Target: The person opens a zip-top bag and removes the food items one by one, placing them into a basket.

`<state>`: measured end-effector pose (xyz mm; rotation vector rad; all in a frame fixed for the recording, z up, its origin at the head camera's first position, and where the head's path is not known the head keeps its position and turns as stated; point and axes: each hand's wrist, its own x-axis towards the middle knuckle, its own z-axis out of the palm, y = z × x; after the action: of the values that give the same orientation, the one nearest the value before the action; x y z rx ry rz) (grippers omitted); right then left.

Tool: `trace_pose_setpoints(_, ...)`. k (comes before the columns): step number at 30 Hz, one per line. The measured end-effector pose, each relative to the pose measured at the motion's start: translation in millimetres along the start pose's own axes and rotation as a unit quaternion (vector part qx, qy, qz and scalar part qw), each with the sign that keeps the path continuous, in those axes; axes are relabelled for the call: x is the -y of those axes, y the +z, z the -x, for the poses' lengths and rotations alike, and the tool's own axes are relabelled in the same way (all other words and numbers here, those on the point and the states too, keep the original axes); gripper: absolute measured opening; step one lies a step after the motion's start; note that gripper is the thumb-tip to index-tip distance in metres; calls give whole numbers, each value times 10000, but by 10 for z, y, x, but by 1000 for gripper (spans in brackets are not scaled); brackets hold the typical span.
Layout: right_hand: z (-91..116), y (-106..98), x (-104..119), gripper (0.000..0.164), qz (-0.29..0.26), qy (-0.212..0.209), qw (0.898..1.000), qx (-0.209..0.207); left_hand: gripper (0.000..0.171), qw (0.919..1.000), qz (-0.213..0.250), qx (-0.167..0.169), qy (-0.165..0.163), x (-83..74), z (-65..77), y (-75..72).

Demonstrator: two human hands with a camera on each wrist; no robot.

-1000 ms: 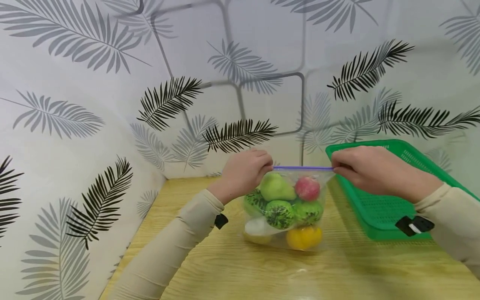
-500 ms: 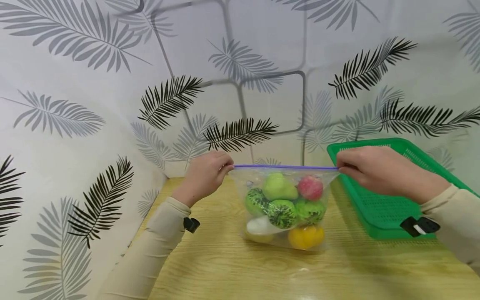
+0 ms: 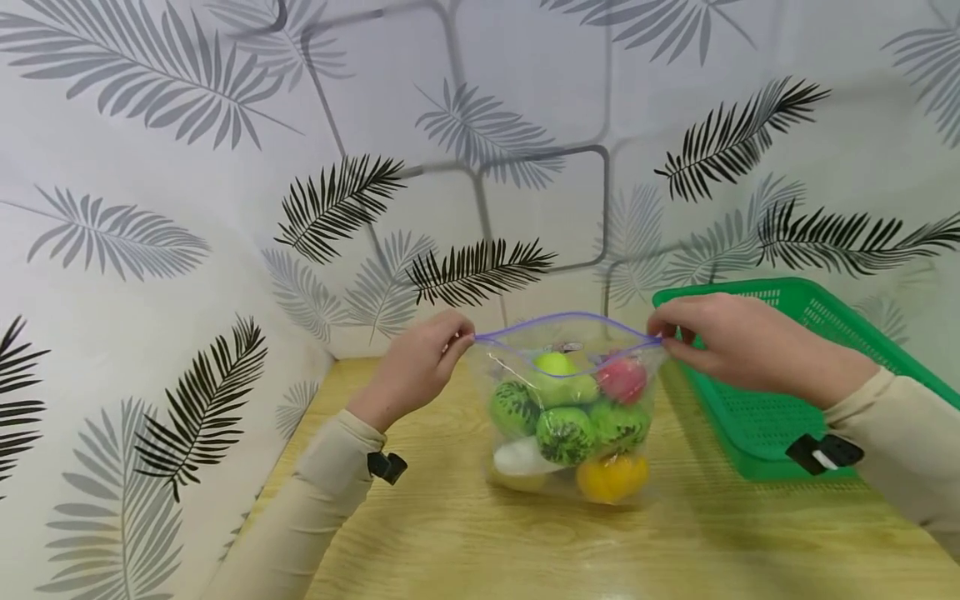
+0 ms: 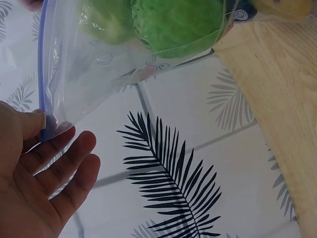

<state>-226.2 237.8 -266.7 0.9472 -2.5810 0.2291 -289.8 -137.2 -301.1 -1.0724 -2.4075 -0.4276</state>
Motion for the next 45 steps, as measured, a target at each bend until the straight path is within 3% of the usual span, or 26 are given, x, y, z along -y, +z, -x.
trace_pose_setpoints(4, -110, 28, 153, 22, -225, -731, 9959, -487, 8, 9997, 227, -34, -42, -14, 38, 20)
trace_pose_setpoints(7, -246, 46, 285, 25, -358, -1181, 9909, -546, 11, 9983, 556, -109, -138, -6, 43, 28)
trace_pose_setpoints(11, -459, 101, 413, 30, -448, -1049, 9934, 87, 15, 9932, 1102, -200, -326, 7, 27, 36)
trace_pose_setpoints(16, -671, 262, 480, 30, -479, -777, 9915, 931, 17, 9792, 1932, -302, -538, 9, 72, 109)
trace_pose_setpoints(20, -741, 364, 521, 36, -308, -747, 9875, 1357, 15, 9543, 2828, -544, -798, 3, 117, 255)
trace_pose_setpoints(23, -742, 418, 566, 51, -149, -711, 9822, 1732, 22, 9305, 3427, -445, -1215, -74, 192, 357)
trace_pose_setpoints(28, -721, 494, 598, 65, 220, -724, 9790, 1892, 46, 8931, 4150, 466, -1675, -337, 302, 445)
trace_pose_setpoints(31, -715, 536, 584, 59, 414, -897, 9798, 1739, 60, 8848, 4244, 844, -1732, -452, 331, 508)
trace_pose_setpoints(35, -706, 567, 560, 46, 422, -1100, 9822, 1464, 71, 8957, 4027, 743, -1733, -516, 336, 548)
trace_pose_setpoints(39, -686, 524, 543, 43, 96, -1016, 9849, 1395, 70, 8999, 3977, 719, -1639, -516, 335, 553)
trace_pose_setpoints(42, -662, 404, 523, 49, -311, -712, 9860, 1479, 70, 9012, 3979, 735, -1551, -460, 341, 622)
trace_pose_setpoints(45, -601, 205, 470, 54, -666, -518, 9894, 1183, 72, 9057, 3855, 783, -1582, -376, 361, 725)
